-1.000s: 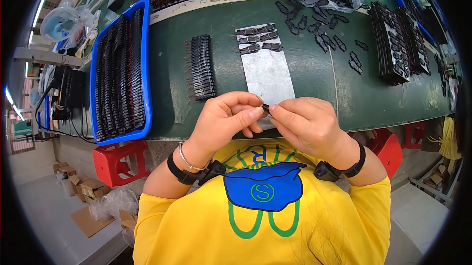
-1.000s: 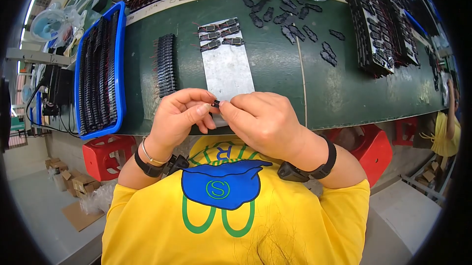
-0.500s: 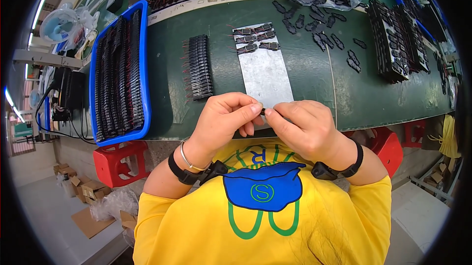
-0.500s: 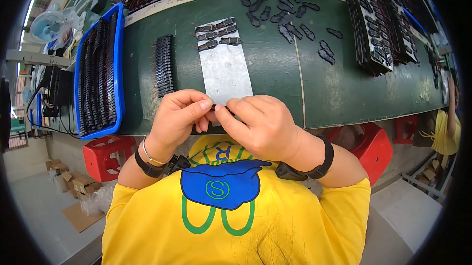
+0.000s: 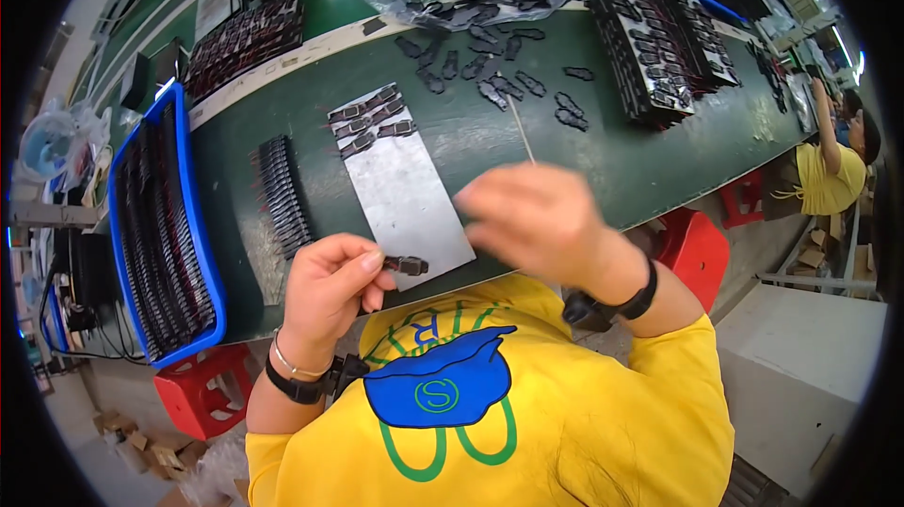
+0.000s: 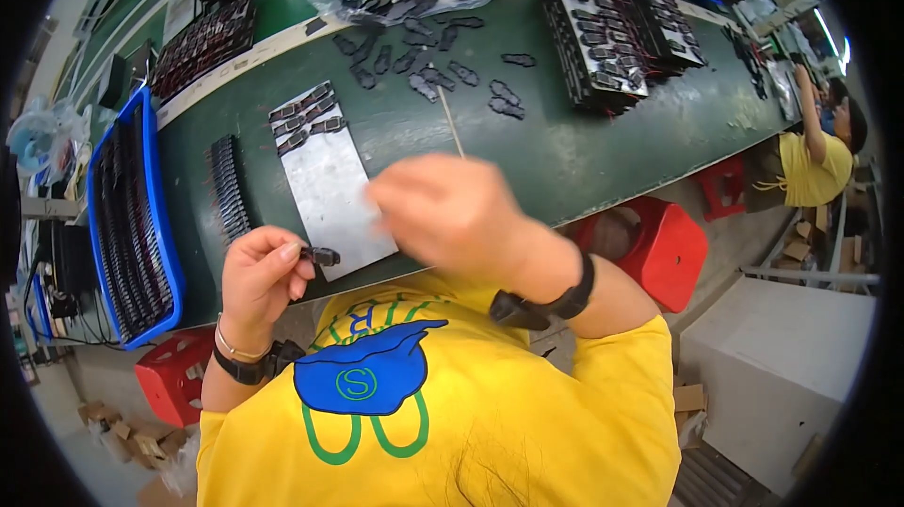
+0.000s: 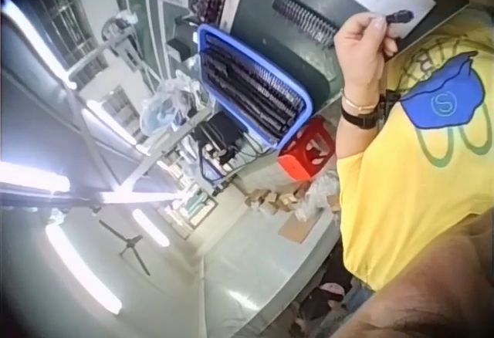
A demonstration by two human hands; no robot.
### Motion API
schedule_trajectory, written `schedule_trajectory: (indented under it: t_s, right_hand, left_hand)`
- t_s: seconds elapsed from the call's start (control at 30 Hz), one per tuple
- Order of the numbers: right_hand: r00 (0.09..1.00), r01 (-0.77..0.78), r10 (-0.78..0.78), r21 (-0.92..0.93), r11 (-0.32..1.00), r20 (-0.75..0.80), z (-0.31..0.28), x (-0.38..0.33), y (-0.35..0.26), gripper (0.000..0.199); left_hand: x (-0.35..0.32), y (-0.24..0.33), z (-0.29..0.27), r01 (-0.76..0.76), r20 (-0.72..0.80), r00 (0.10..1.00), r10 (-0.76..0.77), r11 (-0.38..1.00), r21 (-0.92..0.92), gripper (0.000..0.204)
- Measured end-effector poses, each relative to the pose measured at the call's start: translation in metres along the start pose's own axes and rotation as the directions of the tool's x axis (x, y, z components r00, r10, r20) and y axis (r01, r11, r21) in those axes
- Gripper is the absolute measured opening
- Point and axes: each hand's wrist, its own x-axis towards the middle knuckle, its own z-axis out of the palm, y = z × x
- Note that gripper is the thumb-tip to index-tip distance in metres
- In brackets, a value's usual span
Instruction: The person picks up a speaker and a plastic housing by hand, fits the speaker into the housing, and presses them together. This process is repeated for additional units, which are then placed onto a metal plate.
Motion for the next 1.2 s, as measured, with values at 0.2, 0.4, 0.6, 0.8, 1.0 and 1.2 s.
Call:
schedule_trajectory:
  t_s: [0.2, 0.4, 0.6, 0.8, 1.0, 1.2]
  right_hand:
    - [0.832, -0.499, 0.552, -0.361, 0.788, 0.055, -0.069, -0.01, 0.057, 0.024]
    - [0.837, -0.34, 0.51, -0.539, 0.77, 0.2, -0.06, 0.0, 0.084, 0.024]
    - [0.873, -0.278, 0.427, -0.482, 0.831, 0.234, -0.054, -0.001, 0.083, 0.025]
    - [0.845, -0.459, 0.515, -0.297, 0.837, 0.146, -0.059, -0.017, 0.077, 0.025]
    - [0.634, -0.768, 0.773, 0.128, 0.627, 0.019, -0.074, -0.036, 0.08, 0.025]
    - [0.929, -0.141, 0.244, -0.343, 0.929, 0.278, -0.087, -0.014, 0.077, 0.025]
  left_hand:
    - [-0.002, -0.001, -0.004, -0.054, 0.017, 0.998, 0.054, 0.999, -0.008, 0.01]
    - [-0.002, -0.001, -0.006, -0.054, 0.032, 0.998, 0.054, 0.999, 0.003, 0.01]
    - [-0.004, -0.002, -0.01, -0.059, 0.046, 0.997, 0.059, 0.998, -0.014, 0.01]
    - [-0.003, -0.001, -0.01, -0.063, 0.048, 0.997, 0.063, 0.998, -0.013, 0.009]
    - [-0.004, -0.001, -0.01, -0.051, 0.039, 0.998, 0.05, 0.999, 0.015, 0.009]
    - [-0.004, 0.001, -0.006, -0.044, 0.029, 0.999, 0.043, 0.998, 0.034, 0.009]
